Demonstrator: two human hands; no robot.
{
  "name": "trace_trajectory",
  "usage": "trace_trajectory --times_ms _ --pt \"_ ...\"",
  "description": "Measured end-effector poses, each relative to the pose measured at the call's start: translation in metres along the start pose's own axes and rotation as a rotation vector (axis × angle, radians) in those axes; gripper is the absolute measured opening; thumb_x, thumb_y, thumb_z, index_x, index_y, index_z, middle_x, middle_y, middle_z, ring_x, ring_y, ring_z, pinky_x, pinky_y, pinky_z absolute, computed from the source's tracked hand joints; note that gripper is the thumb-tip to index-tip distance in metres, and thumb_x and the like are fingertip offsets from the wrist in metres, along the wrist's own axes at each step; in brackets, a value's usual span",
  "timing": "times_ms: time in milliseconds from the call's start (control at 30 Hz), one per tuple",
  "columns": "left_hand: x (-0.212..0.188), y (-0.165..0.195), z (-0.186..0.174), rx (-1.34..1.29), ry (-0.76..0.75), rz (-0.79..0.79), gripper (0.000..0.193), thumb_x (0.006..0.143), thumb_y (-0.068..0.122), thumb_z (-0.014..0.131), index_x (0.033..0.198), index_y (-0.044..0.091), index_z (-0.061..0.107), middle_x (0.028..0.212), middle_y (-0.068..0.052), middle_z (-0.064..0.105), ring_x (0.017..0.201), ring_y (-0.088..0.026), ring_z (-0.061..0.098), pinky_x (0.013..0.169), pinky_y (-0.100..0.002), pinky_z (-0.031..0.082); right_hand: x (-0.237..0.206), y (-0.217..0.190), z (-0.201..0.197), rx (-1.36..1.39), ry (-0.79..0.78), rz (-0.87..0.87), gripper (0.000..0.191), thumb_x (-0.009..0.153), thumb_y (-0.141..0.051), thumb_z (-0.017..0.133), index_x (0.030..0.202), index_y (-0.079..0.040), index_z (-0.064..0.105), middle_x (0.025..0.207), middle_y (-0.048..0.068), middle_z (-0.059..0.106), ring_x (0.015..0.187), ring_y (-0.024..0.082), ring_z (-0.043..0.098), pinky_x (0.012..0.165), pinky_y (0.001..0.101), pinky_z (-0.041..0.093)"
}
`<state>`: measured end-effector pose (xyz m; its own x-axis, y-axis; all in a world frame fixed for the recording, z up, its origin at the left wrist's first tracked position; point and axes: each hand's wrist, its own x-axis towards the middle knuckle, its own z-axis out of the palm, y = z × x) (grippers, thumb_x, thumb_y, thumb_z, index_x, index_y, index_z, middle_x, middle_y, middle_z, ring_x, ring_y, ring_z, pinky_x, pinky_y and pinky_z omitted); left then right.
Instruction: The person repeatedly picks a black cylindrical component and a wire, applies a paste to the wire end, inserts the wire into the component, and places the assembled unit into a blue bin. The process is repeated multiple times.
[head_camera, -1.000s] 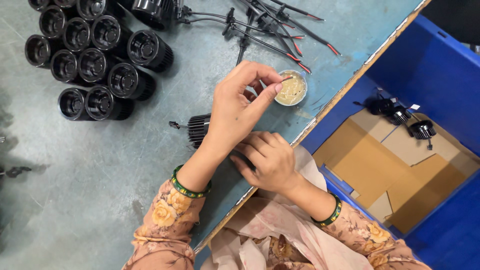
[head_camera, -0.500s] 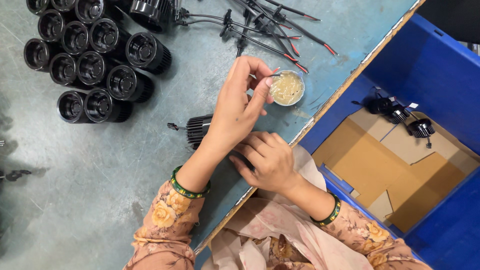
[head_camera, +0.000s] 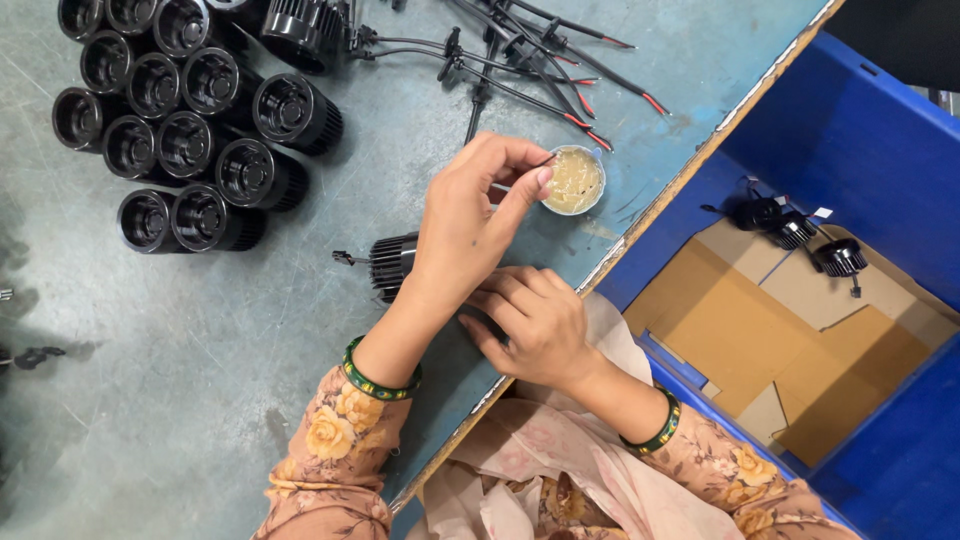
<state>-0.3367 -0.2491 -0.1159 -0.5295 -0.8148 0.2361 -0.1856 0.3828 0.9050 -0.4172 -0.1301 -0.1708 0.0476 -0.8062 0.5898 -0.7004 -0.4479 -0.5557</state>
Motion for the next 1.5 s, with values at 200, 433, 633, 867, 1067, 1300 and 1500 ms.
trace_trajectory --times_ms 200,433,633,867,1067,1300,1500 --pt "-0.001 -0.006 0.010 0.463 -0.010 0.137 0.008 0.097 0.016 0.071 0.103 0.013 0.068 0.099 -0.005 0.064 0.086 -0.026 0.069 0.067 -0.037 0.053 -0.004 0.005 0.003 0.003 0.016 -0.005 0.026 0.074 -0.016 0.084 0.096 -0.007 0.073 0.100 0.007 0.070 0.092 0.026 0.065 0.077 0.0389 0.048" --pt "-0.007 -0.011 0.018 0.593 0.007 0.221 0.007 0.098 0.017 0.068 0.101 0.014 0.063 0.098 -0.005 0.057 0.085 -0.026 0.066 0.067 -0.041 0.051 -0.009 0.008 0.007 -0.017 0.020 -0.010 0.032 0.069 -0.016 0.085 0.095 -0.004 0.072 0.098 0.010 0.069 0.092 0.029 0.065 0.077 0.0415 0.049" --pt "-0.006 -0.016 0.020 0.656 -0.020 0.243 0.009 0.093 0.013 0.067 0.100 0.012 0.062 0.097 -0.006 0.056 0.088 -0.027 0.064 0.070 -0.041 0.051 -0.010 0.008 0.007 -0.027 0.010 -0.003 0.031 0.068 -0.015 0.085 0.094 -0.004 0.072 0.097 0.009 0.069 0.091 0.030 0.064 0.075 0.0417 0.048" --pt "-0.007 -0.017 0.021 0.702 -0.028 0.247 0.009 0.091 0.011 0.066 0.100 0.012 0.062 0.099 -0.006 0.056 0.090 -0.026 0.064 0.072 -0.040 0.051 -0.009 0.007 0.005 -0.015 0.005 0.002 0.030 0.068 -0.014 0.084 0.094 -0.004 0.072 0.096 0.009 0.068 0.089 0.029 0.064 0.075 0.0411 0.048" --pt "-0.006 -0.018 0.021 0.716 -0.042 0.260 0.011 0.090 0.011 0.065 0.100 0.012 0.061 0.099 -0.006 0.055 0.090 -0.025 0.064 0.073 -0.040 0.052 -0.009 0.008 0.005 -0.020 0.009 0.004 0.028 0.069 -0.014 0.085 0.092 -0.004 0.072 0.094 0.008 0.068 0.087 0.028 0.064 0.073 0.0408 0.047" --pt "-0.007 -0.018 0.021 0.723 -0.047 0.276 0.012 0.090 0.012 0.065 0.101 0.013 0.061 0.099 -0.006 0.055 0.092 -0.025 0.063 0.075 -0.040 0.051 -0.009 0.008 0.005 -0.019 0.021 -0.007 0.029 0.068 -0.014 0.084 0.093 -0.004 0.072 0.096 0.009 0.069 0.091 0.030 0.065 0.075 0.0411 0.048" --pt "-0.006 -0.011 0.020 0.589 0.000 0.185 0.008 0.096 0.018 0.070 0.101 0.014 0.066 0.098 -0.006 0.058 0.082 -0.027 0.066 0.067 -0.042 0.051 -0.009 0.006 0.006 -0.017 0.012 0.003 0.029 0.069 -0.014 0.084 0.093 -0.005 0.073 0.095 0.009 0.069 0.089 0.029 0.064 0.075 0.0411 0.048"
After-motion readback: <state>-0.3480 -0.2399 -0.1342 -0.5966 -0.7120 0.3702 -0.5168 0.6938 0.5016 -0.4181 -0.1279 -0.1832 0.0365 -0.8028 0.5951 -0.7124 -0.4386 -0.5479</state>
